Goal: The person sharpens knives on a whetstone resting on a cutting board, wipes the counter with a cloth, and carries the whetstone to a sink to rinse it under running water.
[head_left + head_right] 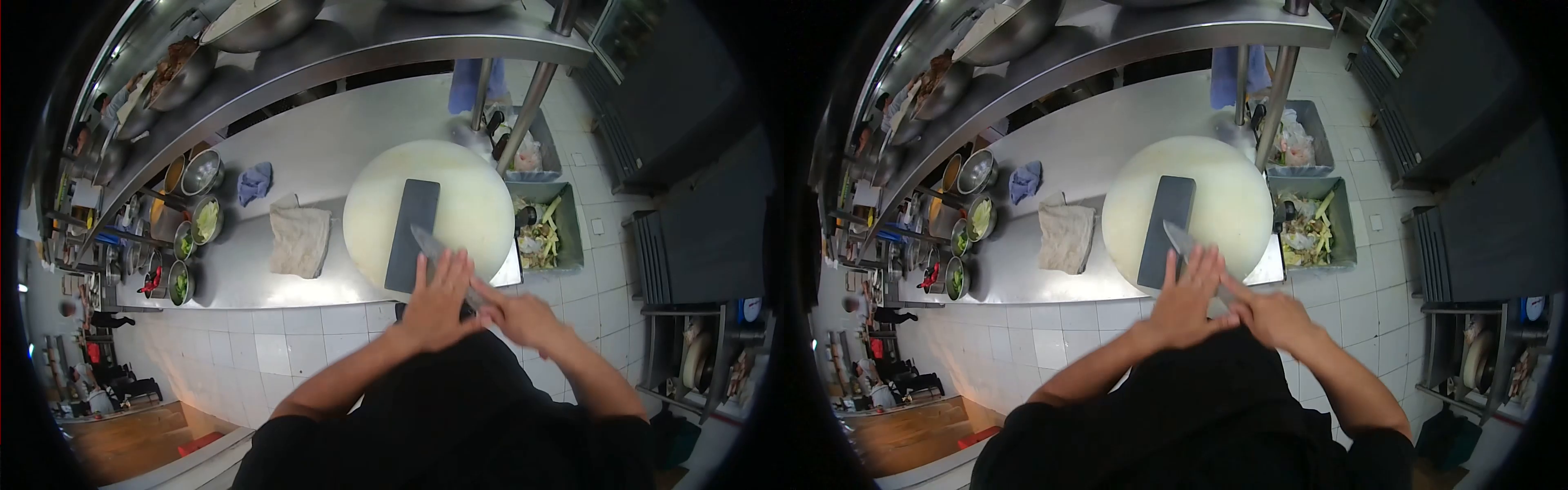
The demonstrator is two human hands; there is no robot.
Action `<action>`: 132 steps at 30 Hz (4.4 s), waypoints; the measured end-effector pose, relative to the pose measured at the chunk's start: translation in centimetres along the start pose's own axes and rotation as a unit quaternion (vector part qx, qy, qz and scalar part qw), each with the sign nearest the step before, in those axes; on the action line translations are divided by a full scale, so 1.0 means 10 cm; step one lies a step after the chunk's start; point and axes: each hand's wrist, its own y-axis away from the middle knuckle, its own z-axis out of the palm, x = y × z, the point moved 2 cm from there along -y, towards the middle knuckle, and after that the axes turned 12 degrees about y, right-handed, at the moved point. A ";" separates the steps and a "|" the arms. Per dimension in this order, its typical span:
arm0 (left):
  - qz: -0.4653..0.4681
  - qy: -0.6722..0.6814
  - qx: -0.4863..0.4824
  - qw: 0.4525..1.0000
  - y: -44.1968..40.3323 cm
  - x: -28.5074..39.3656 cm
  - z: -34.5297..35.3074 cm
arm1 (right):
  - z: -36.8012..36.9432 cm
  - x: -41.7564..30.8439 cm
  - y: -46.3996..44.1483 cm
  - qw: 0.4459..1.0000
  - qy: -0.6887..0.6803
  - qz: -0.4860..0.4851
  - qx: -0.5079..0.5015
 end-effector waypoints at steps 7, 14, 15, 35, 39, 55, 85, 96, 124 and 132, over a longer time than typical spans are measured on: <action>-0.001 -0.035 0.041 0.999 -0.71 -0.39 -0.15 | -0.29 0.14 -0.70 0.997 0.013 -0.002 0.082; 0.016 -0.020 0.013 1.000 -0.15 -0.09 -0.06 | -0.10 0.04 -0.11 0.999 0.010 -0.017 0.033; 0.015 -0.019 0.013 1.000 -0.07 -0.04 -0.02 | -0.13 0.01 -0.04 0.999 0.011 -0.017 0.032; 0.029 -0.024 0.043 0.998 -0.52 -0.25 -0.01 | -0.20 0.21 -0.44 0.996 0.064 -0.003 0.058; 0.013 -0.010 0.034 0.999 -0.79 -0.42 -0.13 | -0.24 0.28 -0.75 0.992 0.007 -0.019 0.124; -0.038 -0.024 0.019 0.999 -0.87 -0.74 -0.41 | -0.28 0.00 -1.13 0.996 -0.011 -0.007 0.094; -0.140 -0.039 0.018 0.989 -1.07 -1.15 -0.84 | -0.39 -0.43 -1.75 0.986 0.046 0.015 0.160; -0.075 -0.092 0.083 0.990 -0.65 -1.07 -0.58 | -0.27 -0.39 -1.50 0.984 0.067 -0.049 0.158; -0.048 -0.061 0.008 0.997 0.03 -0.53 -0.21 | 0.32 -0.20 -0.76 0.956 0.053 -0.150 0.249; -0.099 -0.043 0.000 0.994 -0.99 -0.95 -0.68 | -0.37 -0.24 -1.50 0.987 0.022 0.002 0.160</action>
